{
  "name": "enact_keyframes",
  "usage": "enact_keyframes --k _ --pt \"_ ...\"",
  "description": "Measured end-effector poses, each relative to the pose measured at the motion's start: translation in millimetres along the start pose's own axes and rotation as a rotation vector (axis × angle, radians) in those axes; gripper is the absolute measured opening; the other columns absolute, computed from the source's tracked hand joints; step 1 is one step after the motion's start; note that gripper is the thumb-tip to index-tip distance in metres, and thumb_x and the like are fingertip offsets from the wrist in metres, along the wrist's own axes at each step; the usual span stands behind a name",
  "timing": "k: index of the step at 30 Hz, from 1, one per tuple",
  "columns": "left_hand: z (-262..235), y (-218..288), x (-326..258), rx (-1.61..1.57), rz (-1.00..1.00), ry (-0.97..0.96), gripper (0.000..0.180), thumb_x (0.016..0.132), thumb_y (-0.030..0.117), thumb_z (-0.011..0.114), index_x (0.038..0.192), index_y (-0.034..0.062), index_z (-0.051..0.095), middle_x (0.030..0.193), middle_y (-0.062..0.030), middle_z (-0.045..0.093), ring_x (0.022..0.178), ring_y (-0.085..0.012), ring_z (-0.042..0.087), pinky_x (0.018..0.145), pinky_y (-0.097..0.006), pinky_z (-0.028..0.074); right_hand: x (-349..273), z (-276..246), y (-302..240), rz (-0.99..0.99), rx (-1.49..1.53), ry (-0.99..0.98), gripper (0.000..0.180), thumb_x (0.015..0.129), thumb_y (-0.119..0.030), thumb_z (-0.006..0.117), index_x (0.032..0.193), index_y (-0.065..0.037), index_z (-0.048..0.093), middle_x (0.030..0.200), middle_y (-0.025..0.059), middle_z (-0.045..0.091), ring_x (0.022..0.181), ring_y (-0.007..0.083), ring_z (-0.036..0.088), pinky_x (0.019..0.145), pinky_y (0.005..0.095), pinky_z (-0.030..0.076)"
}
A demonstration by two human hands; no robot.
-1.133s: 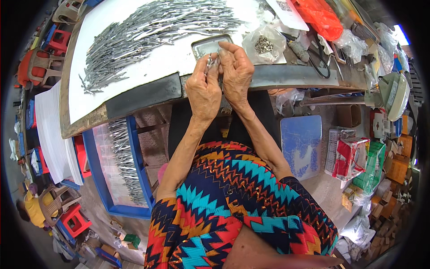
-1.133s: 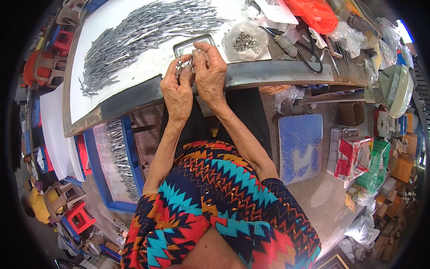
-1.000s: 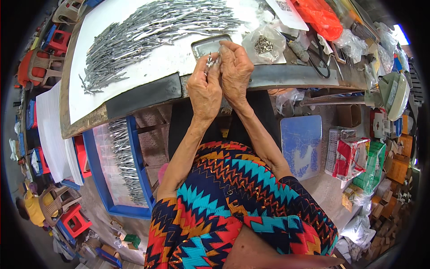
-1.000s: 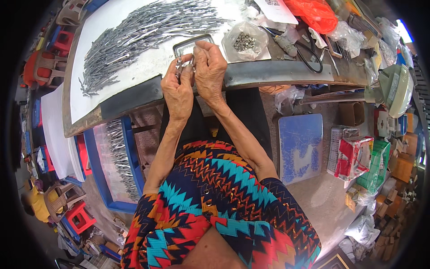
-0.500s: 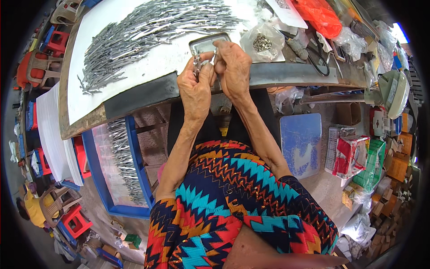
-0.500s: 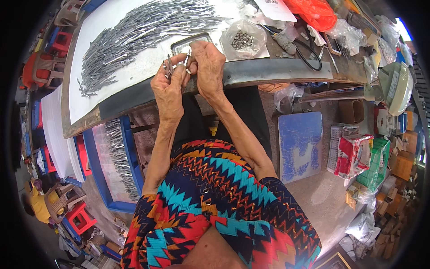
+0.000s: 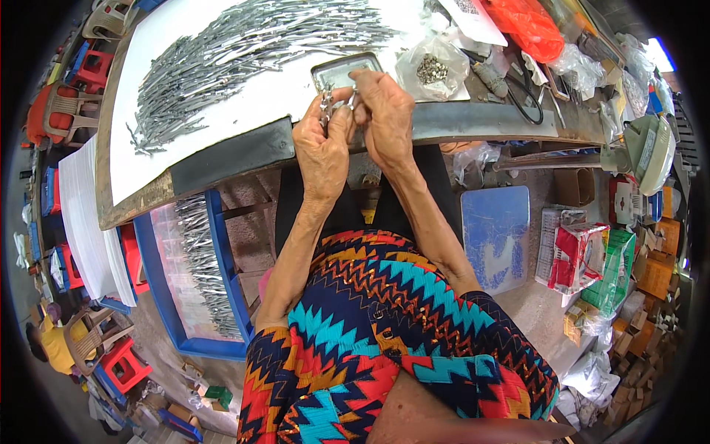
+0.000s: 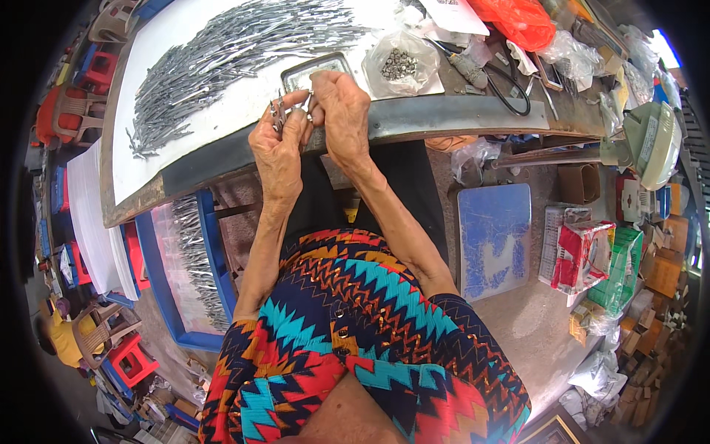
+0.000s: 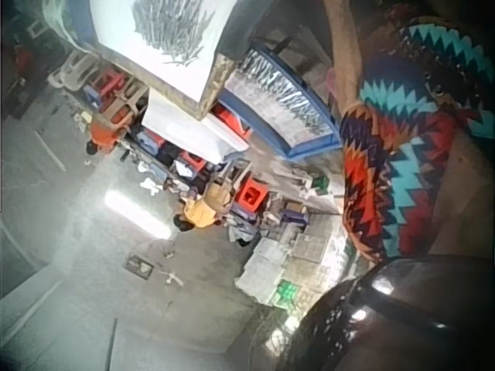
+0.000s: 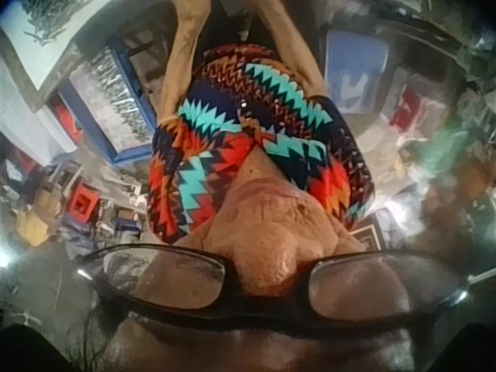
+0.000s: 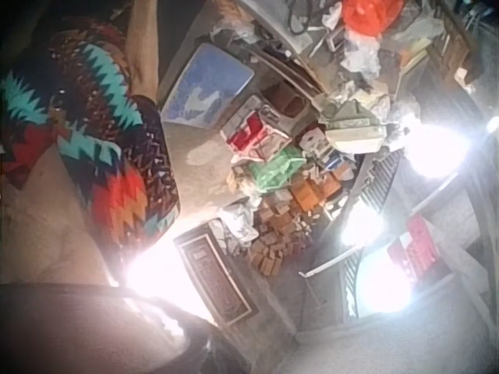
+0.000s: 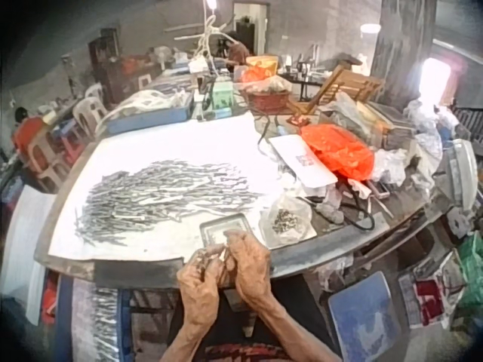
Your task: Assembling small metal components by threading small rings onto thin metal rods at a workbench.
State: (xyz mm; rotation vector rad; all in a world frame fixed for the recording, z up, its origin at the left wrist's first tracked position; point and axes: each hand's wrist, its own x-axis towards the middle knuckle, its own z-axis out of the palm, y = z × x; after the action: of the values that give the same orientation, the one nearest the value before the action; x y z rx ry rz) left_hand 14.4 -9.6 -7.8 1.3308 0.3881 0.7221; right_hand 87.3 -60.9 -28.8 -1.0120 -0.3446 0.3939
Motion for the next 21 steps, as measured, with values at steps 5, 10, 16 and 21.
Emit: enact_keyframes --k 5,10,16,21 --pt "0.7 -1.8 0.3 -0.001 -0.028 0.041 0.018 0.086 0.003 0.047 0.101 -0.0042 0.056 0.059 0.0046 0.043 0.052 -0.0022 0.036 0.045 -0.017 0.027 -3.9 4.8 5.6 -0.071 -0.097 0.025 0.025 0.086 -0.017 0.053 0.096 0.006 0.048 0.062 0.0011 0.052 0.052 0.0035 0.044 0.043 0.0167 0.036" --pt "4.2 1.6 -2.5 0.042 -0.021 -0.006 0.018 0.087 0.003 0.046 0.101 -0.0047 0.055 0.06 0.0046 0.042 0.052 -0.0021 0.035 0.046 -0.017 0.028 -3.2 10.2 -5.9 -0.113 -0.128 0.098 0.025 0.086 -0.016 0.054 0.094 0.006 0.046 0.067 0.0068 0.06 0.047 0.0046 0.043 0.042 0.0172 0.036" --pt "2.4 0.7 -2.8 0.086 0.037 0.014 0.018 0.086 0.003 0.048 0.101 -0.004 0.056 0.06 0.005 0.042 0.052 -0.002 0.036 0.047 -0.017 0.03 -0.9 2.0 -6.9 -0.075 -0.118 0.083 0.026 0.083 -0.011 0.056 0.101 0.006 0.049 0.068 0.0005 0.051 0.057 0.0031 0.041 0.048 0.0165 0.033" --pt "-1.3 0.9 -3.5 0.151 0.048 0.034 0.018 0.087 0.004 0.048 0.101 -0.0024 0.057 0.06 0.0047 0.043 0.053 -0.0022 0.036 0.047 -0.017 0.03 -6.8 4.9 -3.4 -0.184 -0.254 0.019 0.027 0.078 -0.003 0.054 0.104 0.003 0.048 0.079 0.0035 0.052 0.067 0.0074 0.047 0.059 0.0211 0.042"
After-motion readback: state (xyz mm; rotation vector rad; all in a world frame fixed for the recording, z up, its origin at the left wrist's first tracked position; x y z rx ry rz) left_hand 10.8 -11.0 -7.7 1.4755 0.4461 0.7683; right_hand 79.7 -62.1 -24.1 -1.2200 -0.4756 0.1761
